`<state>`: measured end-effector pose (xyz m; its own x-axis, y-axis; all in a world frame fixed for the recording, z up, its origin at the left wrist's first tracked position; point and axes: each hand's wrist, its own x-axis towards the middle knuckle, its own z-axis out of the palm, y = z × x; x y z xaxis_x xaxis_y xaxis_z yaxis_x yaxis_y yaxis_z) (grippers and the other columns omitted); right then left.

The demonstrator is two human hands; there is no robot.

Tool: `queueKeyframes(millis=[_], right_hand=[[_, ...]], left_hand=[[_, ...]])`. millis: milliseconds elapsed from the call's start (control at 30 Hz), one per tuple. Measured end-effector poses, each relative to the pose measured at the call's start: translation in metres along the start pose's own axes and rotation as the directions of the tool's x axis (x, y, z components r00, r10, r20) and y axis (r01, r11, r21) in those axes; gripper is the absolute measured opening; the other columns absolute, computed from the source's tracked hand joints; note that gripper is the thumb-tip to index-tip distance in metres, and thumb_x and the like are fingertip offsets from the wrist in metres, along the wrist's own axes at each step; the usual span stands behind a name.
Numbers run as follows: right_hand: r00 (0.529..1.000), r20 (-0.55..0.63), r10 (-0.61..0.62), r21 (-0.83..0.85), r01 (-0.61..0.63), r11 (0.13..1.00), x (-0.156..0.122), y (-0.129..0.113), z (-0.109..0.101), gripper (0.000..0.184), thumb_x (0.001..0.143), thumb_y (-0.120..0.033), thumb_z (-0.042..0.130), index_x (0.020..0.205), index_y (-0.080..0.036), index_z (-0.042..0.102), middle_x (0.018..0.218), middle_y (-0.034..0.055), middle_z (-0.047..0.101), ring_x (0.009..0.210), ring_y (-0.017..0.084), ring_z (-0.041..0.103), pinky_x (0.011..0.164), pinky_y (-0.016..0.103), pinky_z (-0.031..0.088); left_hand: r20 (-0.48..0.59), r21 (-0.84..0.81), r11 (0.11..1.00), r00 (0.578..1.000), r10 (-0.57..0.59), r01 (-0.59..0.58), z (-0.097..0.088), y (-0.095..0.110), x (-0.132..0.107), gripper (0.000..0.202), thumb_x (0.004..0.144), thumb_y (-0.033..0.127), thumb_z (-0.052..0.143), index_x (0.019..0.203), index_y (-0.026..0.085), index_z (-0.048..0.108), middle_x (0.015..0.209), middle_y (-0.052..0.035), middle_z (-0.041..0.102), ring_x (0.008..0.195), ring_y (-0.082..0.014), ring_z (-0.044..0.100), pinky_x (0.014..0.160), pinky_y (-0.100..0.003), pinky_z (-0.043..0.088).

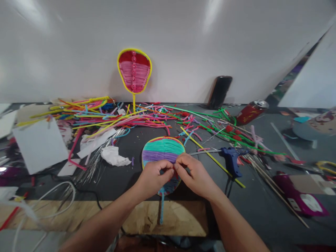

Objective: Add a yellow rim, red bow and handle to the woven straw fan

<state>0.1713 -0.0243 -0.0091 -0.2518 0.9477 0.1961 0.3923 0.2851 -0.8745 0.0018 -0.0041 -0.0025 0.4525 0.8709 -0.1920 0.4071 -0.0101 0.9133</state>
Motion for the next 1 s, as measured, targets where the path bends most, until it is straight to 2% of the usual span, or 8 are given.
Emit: queueKeyframes(millis=[100, 167, 267, 400, 567, 700, 867, 1000], right_hand=[[0.998, 0.011, 0.054, 0.039, -0.054, 0.998, 0.0, 0.004, 0.001, 0.021, 0.09, -0.025, 0.047, 0.069, -0.02, 0.049, 0.07, -0.0001, 0.05, 0.067, 0.014, 0.047, 0.063, 0.027, 0.038], [0.992, 0.023, 0.122, 0.179, -0.124, 0.976, 0.0, 0.006, 0.0, 0.026, 0.093, -0.033, 0.045, 0.071, -0.02, 0.052, 0.068, -0.0007, 0.05, 0.065, 0.013, 0.047, 0.062, 0.026, 0.038], [0.98, 0.038, 0.197, 0.436, -0.193, 0.879, 0.0, 0.007, 0.0, 0.033, 0.093, -0.046, 0.043, 0.08, -0.019, 0.056, 0.07, -0.0011, 0.053, 0.063, 0.013, 0.048, 0.061, 0.025, 0.04], [0.969, 0.094, 0.23, 0.521, -0.245, 0.818, -0.001, 0.003, 0.003, 0.031, 0.084, -0.05, 0.059, 0.087, -0.019, 0.059, 0.072, -0.0011, 0.055, 0.064, 0.012, 0.05, 0.062, 0.025, 0.043], [0.957, 0.069, 0.283, 0.514, -0.277, 0.812, 0.0, -0.001, 0.008, 0.031, 0.081, -0.049, 0.063, 0.08, -0.018, 0.064, 0.067, -0.0013, 0.055, 0.062, 0.012, 0.049, 0.06, 0.025, 0.042], [0.942, 0.092, 0.323, 0.604, -0.31, 0.734, 0.001, 0.003, 0.012, 0.031, 0.076, -0.049, 0.068, 0.076, -0.018, 0.066, 0.064, -0.0022, 0.054, 0.058, 0.01, 0.045, 0.056, 0.024, 0.04], [0.931, 0.103, 0.35, 0.677, -0.323, 0.661, 0.0, 0.008, 0.017, 0.03, 0.077, -0.047, 0.068, 0.073, -0.018, 0.065, 0.065, -0.0022, 0.055, 0.055, 0.009, 0.042, 0.053, 0.023, 0.036], [0.928, 0.07, 0.366, 0.678, -0.313, 0.665, 0.0, 0.008, 0.017, 0.029, 0.078, -0.045, 0.067, 0.07, -0.018, 0.061, 0.061, -0.0034, 0.05, 0.054, 0.009, 0.039, 0.053, 0.023, 0.033]], left_hand=[[-0.053, 0.163, 0.985, 0.996, 0.066, -0.057, 0.0, 0.001, -0.002, 0.015, 0.077, 0.026, 0.053, 0.068, 0.018, 0.061, 0.063, 0.0024, 0.058, 0.063, -0.0121, 0.05, 0.061, -0.021, 0.037], [-0.031, 0.029, 0.999, 0.999, 0.022, -0.021, -0.002, 0.003, -0.002, 0.017, 0.078, 0.03, 0.054, 0.071, 0.017, 0.062, 0.064, 0.0019, 0.059, 0.061, -0.0119, 0.05, 0.059, -0.021, 0.038], [-0.015, -0.261, 0.965, 0.999, -0.045, 0.04, -0.006, 0.005, -0.001, 0.023, 0.079, 0.036, 0.057, 0.075, 0.015, 0.063, 0.066, 0.0006, 0.062, 0.06, -0.0111, 0.05, 0.059, -0.021, 0.041], [-0.115, -0.359, 0.933, 0.993, -0.021, -0.022, -0.007, 0.004, 0.0, 0.022, 0.08, 0.034, 0.061, 0.078, 0.014, 0.067, 0.069, -0.0005, 0.063, 0.065, -0.0119, 0.053, 0.064, -0.022, 0.043], [-0.24, -0.195, 0.965, 0.962, 0.128, -0.177, -0.004, -0.002, 0.001, 0.014, 0.079, 0.028, 0.065, 0.077, 0.015, 0.072, 0.075, -0.0028, 0.065, 0.076, -0.0161, 0.058, 0.073, -0.026, 0.046], [-0.319, -0.046, 0.963, 0.917, 0.239, -0.267, -0.003, -0.004, -0.001, 0.012, 0.079, 0.023, 0.066, 0.084, 0.019, 0.076, 0.074, -0.0031, 0.065, 0.075, -0.0164, 0.059, 0.071, -0.026, 0.046], [-0.301, 0.099, 0.93, 0.88, 0.368, -0.355, -0.001, -0.005, -0.003, 0.02, 0.085, 0.023, 0.061, 0.097, 0.021, 0.076, 0.076, -0.0041, 0.067, 0.074, -0.0161, 0.06, 0.07, -0.026, 0.047], [-0.265, 0.122, 0.923, 0.885, 0.384, -0.364, -0.001, -0.004, -0.002, 0.023, 0.087, 0.025, 0.057, 0.101, 0.019, 0.074, 0.08, -0.0055, 0.067, 0.078, -0.0169, 0.06, 0.073, -0.027, 0.048]])
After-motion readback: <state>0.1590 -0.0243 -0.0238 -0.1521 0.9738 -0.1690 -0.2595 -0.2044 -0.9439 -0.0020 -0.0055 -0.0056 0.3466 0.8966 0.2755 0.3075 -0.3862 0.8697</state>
